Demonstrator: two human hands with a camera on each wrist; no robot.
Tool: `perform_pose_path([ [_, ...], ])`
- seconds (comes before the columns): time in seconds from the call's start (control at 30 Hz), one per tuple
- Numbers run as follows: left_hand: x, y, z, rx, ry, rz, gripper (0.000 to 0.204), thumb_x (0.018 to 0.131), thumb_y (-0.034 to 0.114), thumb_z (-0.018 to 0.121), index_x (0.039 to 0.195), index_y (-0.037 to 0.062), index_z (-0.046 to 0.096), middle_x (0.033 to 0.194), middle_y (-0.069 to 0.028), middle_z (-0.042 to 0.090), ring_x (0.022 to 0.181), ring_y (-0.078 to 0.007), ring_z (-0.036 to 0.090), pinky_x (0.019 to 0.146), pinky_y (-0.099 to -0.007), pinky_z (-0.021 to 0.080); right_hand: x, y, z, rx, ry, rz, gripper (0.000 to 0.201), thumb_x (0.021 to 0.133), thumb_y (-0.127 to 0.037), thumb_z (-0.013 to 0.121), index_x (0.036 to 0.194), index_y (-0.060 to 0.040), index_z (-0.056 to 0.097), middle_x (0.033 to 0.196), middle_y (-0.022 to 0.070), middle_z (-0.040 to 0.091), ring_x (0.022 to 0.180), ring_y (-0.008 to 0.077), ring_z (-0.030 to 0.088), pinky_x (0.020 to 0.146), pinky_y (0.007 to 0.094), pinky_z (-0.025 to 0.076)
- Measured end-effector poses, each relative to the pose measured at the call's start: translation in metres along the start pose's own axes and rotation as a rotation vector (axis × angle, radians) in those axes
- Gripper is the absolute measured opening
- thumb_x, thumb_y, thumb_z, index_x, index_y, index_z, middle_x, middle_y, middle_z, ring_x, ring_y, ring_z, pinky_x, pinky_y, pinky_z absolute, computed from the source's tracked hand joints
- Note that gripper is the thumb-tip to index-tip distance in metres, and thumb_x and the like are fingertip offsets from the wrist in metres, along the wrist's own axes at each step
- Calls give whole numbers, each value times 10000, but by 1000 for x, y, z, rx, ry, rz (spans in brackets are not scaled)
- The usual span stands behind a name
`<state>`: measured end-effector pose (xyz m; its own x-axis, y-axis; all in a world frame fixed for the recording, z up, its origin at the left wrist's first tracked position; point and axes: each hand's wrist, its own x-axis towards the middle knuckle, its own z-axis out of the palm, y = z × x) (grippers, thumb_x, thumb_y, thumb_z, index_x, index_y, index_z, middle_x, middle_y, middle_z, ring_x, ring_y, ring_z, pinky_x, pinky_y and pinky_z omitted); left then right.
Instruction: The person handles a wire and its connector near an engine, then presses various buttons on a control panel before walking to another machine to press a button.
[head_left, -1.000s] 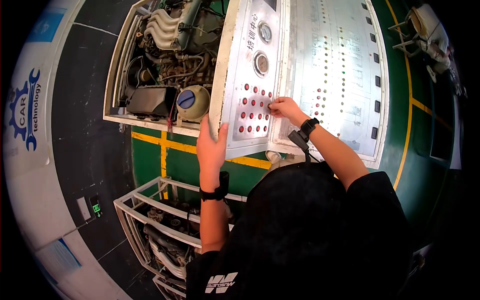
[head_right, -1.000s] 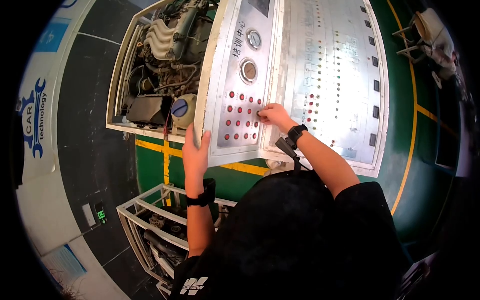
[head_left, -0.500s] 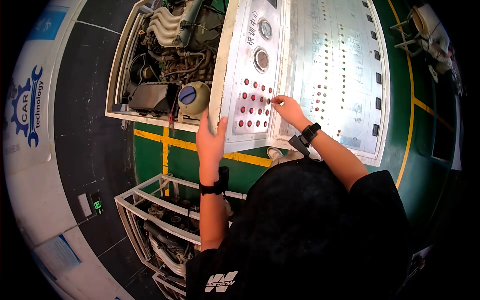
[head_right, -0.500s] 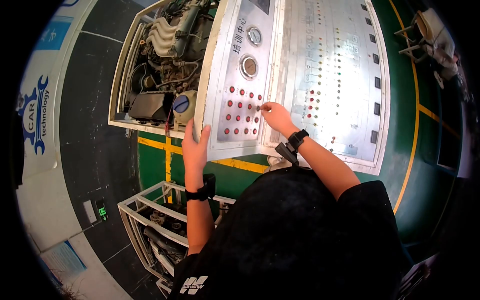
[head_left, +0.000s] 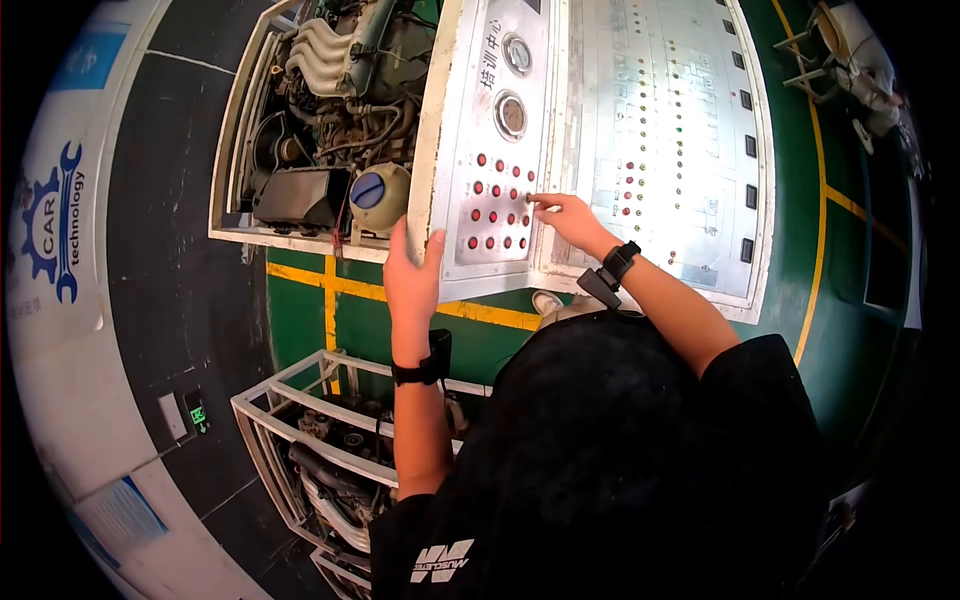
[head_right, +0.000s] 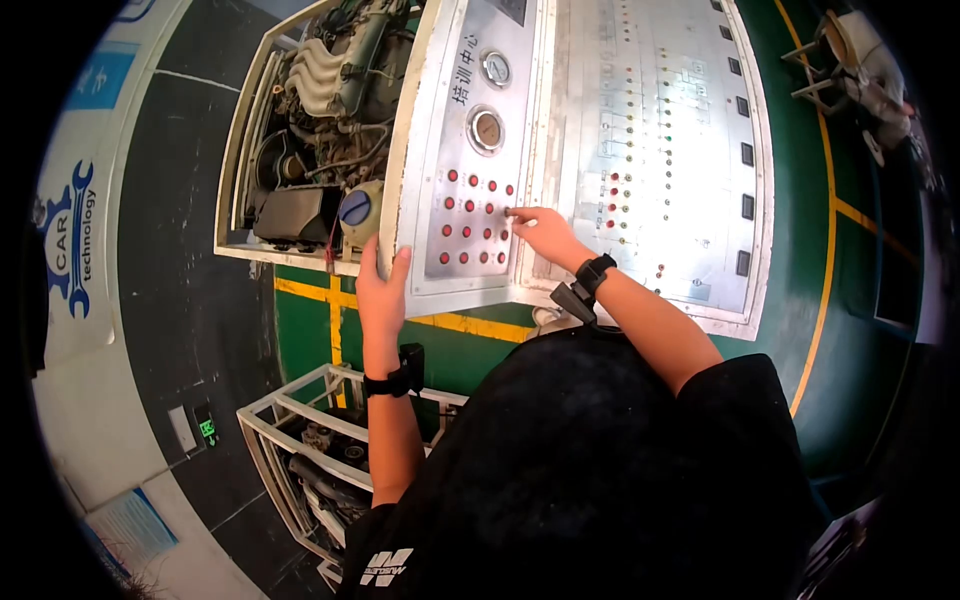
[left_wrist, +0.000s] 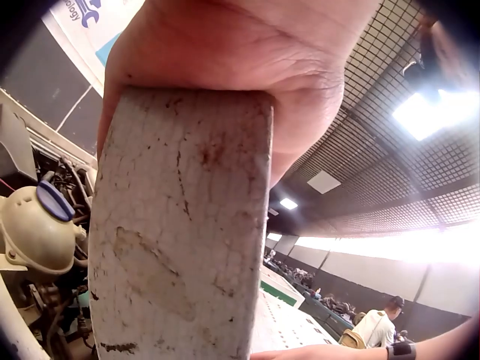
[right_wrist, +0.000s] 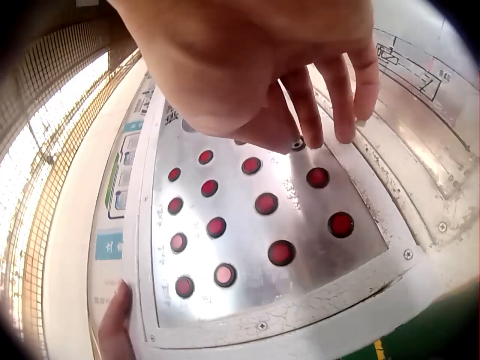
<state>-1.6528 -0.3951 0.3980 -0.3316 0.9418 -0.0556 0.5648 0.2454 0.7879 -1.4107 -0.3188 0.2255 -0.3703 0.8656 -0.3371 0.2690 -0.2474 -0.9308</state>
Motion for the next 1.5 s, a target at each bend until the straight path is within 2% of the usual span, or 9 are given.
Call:
perform_pose_path([
  [0.13, -2, 1, -1, 1, 5, -21, 579, 925, 316, 696, 1341, -47, 521, 1166, -213, 675, 1069, -264, 655, 926, -353, 494, 0, -3, -11, 91, 112, 137, 464, 912, -220, 624, 1354, -84, 587, 1013, 124, 698, 918, 252, 657, 877, 350, 502],
  [0.17, -1, -3, 0, 12, 14, -6, 579, 921, 328, 700, 1342, -31, 527, 1156, -214, 681, 1064, -279, 666, 914, -362, 502, 3, -3, -13, 89, 61, 138, 557, 903, -206, 623, 1439, -112, 507, 1066, 142, 674, 1006, 272, 637, 905, 366, 495],
  [0.27, -2, -8, 2, 48, 33, -4, 577, 915, 342, 704, 1337, -14, 536, 1144, -218, 687, 1061, -304, 677, 903, -373, 511, 14, 5, -7, -149, 113, -90, 625, 882, -182, 620, 1483, -132, 457, 1209, 181, 603, 1109, 312, 596, 945, 379, 484],
  [0.37, -2, -8, 1, 72, 41, -7, 569, 913, 340, 703, 1328, -15, 541, 1139, -222, 687, 1061, -316, 677, 904, -377, 511, 22, 2, -5, -299, 28, -32, 701, 857, -153, 614, 1523, -146, 395, 1318, 206, 496, 1167, 352, 562, 981, 384, 473],
  [0.67, 1, -7, 1, 65, 36, 25, 562, 912, 326, 705, 1323, -20, 541, 1119, -222, 692, 1040, -308, 683, 895, -376, 513, 11, -23, 22, -551, 94, -32, 824, 810, -116, 627, 1544, -46, 259, 1305, 218, 448, 1138, 409, 556, 953, 423, 494],
  [0.87, -1, -2, 0, 10, 40, 15, 565, 897, 314, 729, 1314, -24, 551, 1101, -215, 702, 1013, -280, 693, 876, -360, 524, -1, -21, 9, -400, 40, 30, 829, 796, -124, 633, 1542, -40, 281, 1289, 251, 454, 1138, 402, 554, 962, 420, 487],
  [1.03, -2, -7, 0, -8, 60, 10, 575, 887, 327, 740, 1306, -25, 562, 1107, -213, 703, 1017, -274, 694, 880, -358, 525, -39, -13, 28, -349, -160, 7, 759, 862, -161, 635, 1534, -17, 312, 1266, 206, 447, 1088, 339, 555, 959, 369, 469],
  [1.4, -2, -6, 0, 0, 62, 14, 586, 882, 344, 739, 1312, -13, 561, 1106, -212, 704, 1021, -282, 694, 875, -367, 526, -41, -6, 47, -364, -170, -7, 806, 867, -186, 651, 1521, 61, 250, 1304, 219, 407, 1061, 331, 559, 933, 363, 473],
  [1.5, -3, 0, 0, -5, 50, -12, 545, 903, 287, 730, 1277, -71, 559, 1122, -193, 689, 1017, -227, 654, 906, -339, 499, -41, -18, 50, -401, -165, -4, 831, 867, -210, 658, 1516, 84, 230, 1309, 230, 401, 1083, 350, 553, 949, 368, 468],
])
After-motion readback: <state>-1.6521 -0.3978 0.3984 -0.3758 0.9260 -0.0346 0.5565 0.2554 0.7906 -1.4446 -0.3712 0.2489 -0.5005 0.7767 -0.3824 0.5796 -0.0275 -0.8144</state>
